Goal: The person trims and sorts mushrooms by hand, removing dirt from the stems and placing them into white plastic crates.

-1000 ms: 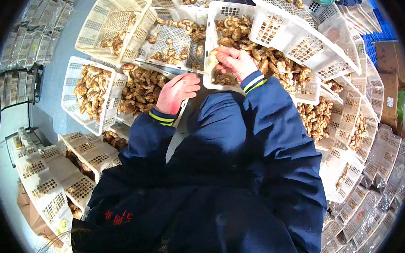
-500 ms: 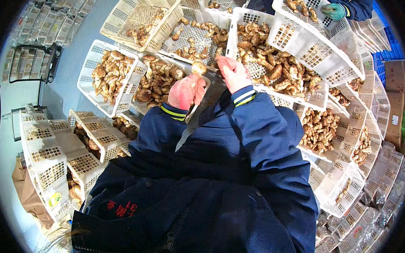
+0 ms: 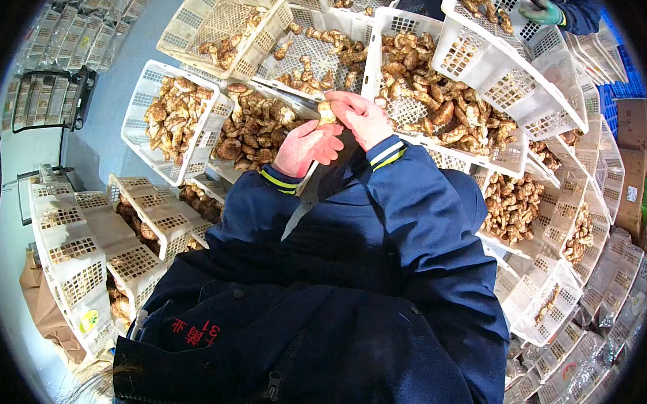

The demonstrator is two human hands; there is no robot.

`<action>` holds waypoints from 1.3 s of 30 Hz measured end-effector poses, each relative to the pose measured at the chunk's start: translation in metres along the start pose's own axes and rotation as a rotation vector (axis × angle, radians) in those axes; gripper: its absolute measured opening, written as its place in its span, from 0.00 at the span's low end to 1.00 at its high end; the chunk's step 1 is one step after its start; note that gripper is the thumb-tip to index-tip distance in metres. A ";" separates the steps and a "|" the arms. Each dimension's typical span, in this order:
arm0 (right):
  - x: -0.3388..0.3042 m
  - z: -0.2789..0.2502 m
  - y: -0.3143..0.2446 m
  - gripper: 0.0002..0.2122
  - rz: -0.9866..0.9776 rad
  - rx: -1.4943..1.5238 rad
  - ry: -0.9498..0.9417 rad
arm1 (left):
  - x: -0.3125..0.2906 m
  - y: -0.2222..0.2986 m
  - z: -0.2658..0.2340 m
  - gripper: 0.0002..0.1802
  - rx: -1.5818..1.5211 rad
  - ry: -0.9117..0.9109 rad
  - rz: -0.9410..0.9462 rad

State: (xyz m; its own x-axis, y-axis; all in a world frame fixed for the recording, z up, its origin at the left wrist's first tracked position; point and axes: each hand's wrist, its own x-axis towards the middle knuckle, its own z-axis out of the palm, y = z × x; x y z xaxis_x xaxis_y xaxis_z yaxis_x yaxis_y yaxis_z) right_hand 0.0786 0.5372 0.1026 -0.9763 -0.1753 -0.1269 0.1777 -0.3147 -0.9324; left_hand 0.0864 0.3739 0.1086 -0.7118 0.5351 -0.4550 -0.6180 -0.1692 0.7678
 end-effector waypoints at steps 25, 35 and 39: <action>0.001 -0.006 -0.005 0.21 0.047 0.181 -0.025 | -0.015 0.020 0.029 0.16 0.289 0.478 0.555; 0.000 0.000 -0.011 0.20 0.040 0.231 -0.080 | -0.008 0.006 0.015 0.17 0.491 0.474 0.717; -0.001 -0.006 -0.008 0.20 0.040 0.294 -0.015 | -0.011 0.007 0.021 0.17 0.213 0.341 0.460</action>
State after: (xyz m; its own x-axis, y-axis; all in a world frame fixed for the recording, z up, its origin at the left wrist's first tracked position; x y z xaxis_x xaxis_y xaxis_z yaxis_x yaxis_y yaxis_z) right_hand 0.0770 0.5455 0.1077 -0.9662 -0.2063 -0.1544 0.2464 -0.5639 -0.7883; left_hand 0.0965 0.3842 0.1281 -0.9785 0.1449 -0.1468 -0.1662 -0.1321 0.9772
